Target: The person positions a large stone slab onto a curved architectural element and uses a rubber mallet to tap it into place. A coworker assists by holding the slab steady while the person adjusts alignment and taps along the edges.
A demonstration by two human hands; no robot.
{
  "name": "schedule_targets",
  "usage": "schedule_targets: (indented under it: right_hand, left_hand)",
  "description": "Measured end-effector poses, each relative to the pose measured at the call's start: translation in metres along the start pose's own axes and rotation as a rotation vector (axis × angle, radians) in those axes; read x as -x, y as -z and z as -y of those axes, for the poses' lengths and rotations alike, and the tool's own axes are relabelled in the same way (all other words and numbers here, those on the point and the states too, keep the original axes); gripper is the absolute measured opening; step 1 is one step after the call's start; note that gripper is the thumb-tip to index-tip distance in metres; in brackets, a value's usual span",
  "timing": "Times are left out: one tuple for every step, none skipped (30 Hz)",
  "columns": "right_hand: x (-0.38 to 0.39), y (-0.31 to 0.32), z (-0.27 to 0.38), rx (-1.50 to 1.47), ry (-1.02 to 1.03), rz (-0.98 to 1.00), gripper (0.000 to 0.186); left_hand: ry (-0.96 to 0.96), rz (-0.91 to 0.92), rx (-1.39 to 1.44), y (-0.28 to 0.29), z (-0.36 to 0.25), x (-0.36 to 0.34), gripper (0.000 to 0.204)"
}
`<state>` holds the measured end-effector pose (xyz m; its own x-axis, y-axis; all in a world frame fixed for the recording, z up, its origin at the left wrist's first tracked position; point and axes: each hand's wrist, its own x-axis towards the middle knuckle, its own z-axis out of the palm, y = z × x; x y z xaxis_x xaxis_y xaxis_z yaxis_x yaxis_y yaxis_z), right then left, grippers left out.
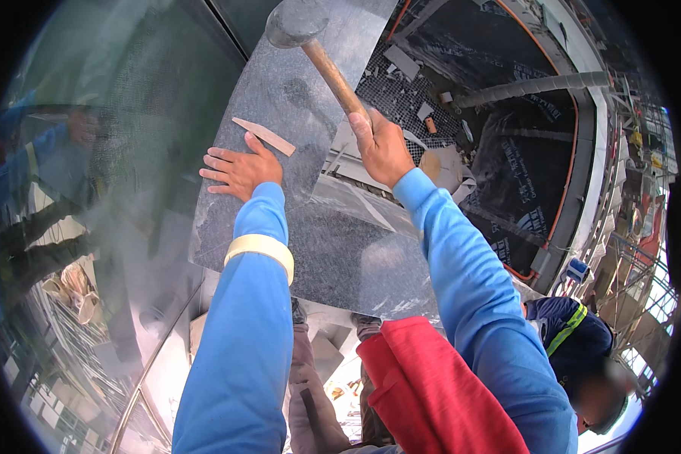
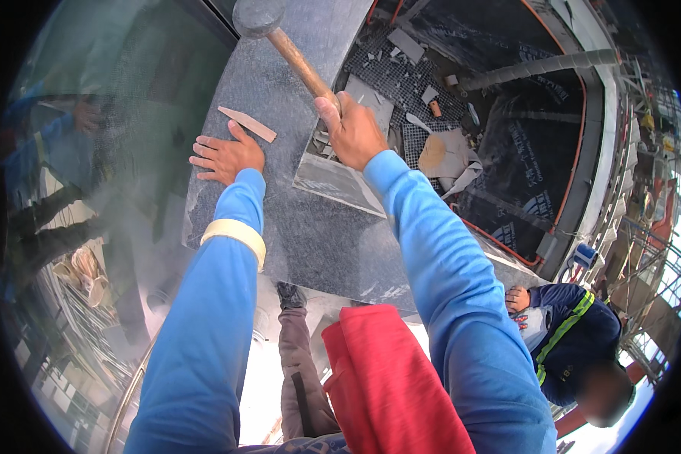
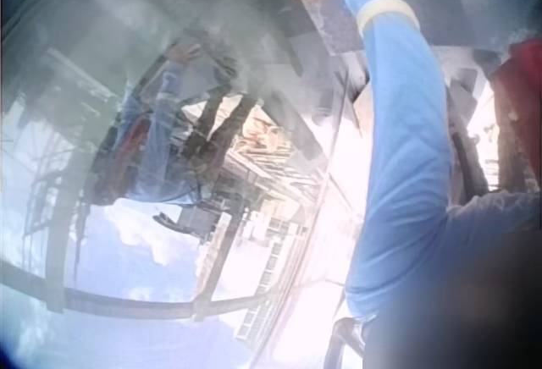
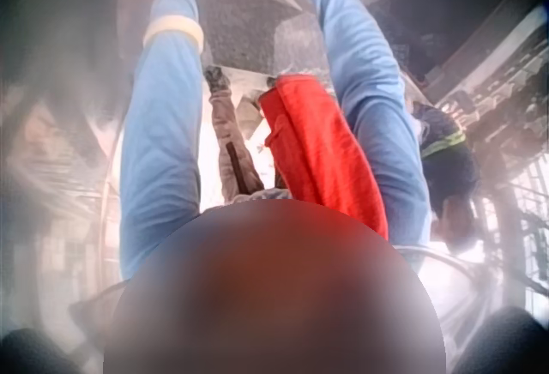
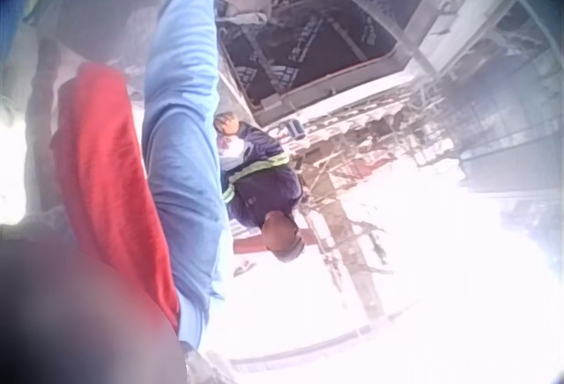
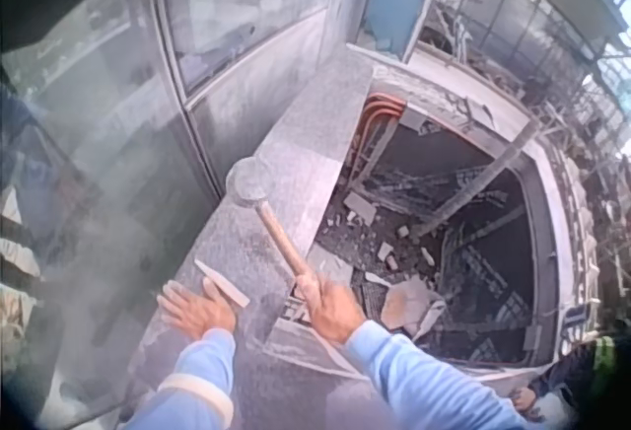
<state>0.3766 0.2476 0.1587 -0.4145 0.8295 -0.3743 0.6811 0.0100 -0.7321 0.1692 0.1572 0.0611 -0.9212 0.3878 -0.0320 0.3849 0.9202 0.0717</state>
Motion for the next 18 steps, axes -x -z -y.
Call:
schedule_targets:
  right_hand:
    - [-0.004, 0.001, -0.002, -0.024, 0.077, -0.061, 0.074]
    - [-0.010, 0.002, -0.005, 0.028, -0.019, -0.025, 0.075]
    - [-0.017, 0.003, -0.006, 0.077, -0.081, 0.005, 0.075]
    - [-0.022, 0.007, -0.008, 0.146, -0.196, 0.031, 0.075]
    - [-0.028, 0.010, -0.008, 0.153, -0.188, 0.024, 0.075]
    - [-0.032, 0.013, -0.008, 0.128, -0.164, 0.041, 0.075]
    - [-0.033, 0.016, -0.007, 0.110, -0.176, 0.044, 0.075]
    - [-0.035, 0.020, -0.006, 0.101, -0.203, 0.049, 0.076]
    - [-0.036, 0.021, -0.005, 0.085, -0.218, 0.043, 0.072]
    - [-0.037, 0.023, -0.004, 0.051, -0.174, 0.011, 0.072]
    - [-0.036, 0.024, -0.004, 0.028, -0.153, -0.014, 0.071]
    - [-0.037, 0.025, -0.003, -0.001, -0.116, -0.037, 0.070]
    - [-0.038, 0.025, -0.004, -0.030, -0.032, -0.111, 0.067]
    - [-0.040, 0.025, -0.004, -0.020, -0.066, -0.122, 0.067]
    - [-0.043, 0.026, -0.004, -0.017, -0.062, -0.145, 0.067]
    - [-0.046, 0.027, -0.005, -0.009, -0.055, -0.159, 0.067]
    - [-0.052, 0.028, -0.004, 0.055, -0.193, -0.094, 0.068]
    - [-0.057, 0.031, -0.004, 0.043, -0.164, -0.086, 0.069]
  left_hand:
    - [0.001, -0.001, -0.001, 0.000, 0.000, 0.000, 0.087]
    - [0.005, 0.023, -0.002, 0.001, 0.000, 0.000, 0.087]
    - [0.008, 0.023, -0.002, 0.001, -0.001, 0.000, 0.086]
    - [0.004, 0.024, 0.010, 0.003, -0.001, 0.001, 0.086]
    - [0.001, 0.043, 0.019, 0.004, -0.002, 0.000, 0.086]
    - [0.002, 0.048, 0.026, 0.006, -0.002, 0.000, 0.085]
    - [0.005, 0.054, 0.018, 0.007, -0.002, 0.001, 0.086]
    - [0.006, 0.062, 0.015, 0.008, -0.003, 0.001, 0.086]
    - [0.006, 0.062, 0.007, 0.009, -0.003, 0.001, 0.086]
    - [0.006, 0.073, -0.011, 0.009, -0.003, 0.001, 0.086]
    - [0.007, 0.071, -0.013, 0.010, -0.004, 0.001, 0.087]
    - [0.015, 0.061, -0.005, 0.010, -0.004, 0.001, 0.087]
    - [0.017, 0.060, 0.001, 0.010, -0.005, 0.001, 0.087]
    - [0.015, 0.054, -0.006, 0.010, -0.005, 0.001, 0.087]
    - [0.024, 0.056, -0.015, 0.011, -0.006, 0.001, 0.086]
    - [0.018, 0.055, 0.001, 0.011, -0.006, 0.002, 0.086]
    - [0.017, 0.053, -0.001, 0.012, -0.007, 0.002, 0.086]
    - [0.014, 0.062, -0.036, 0.012, -0.006, 0.002, 0.085]
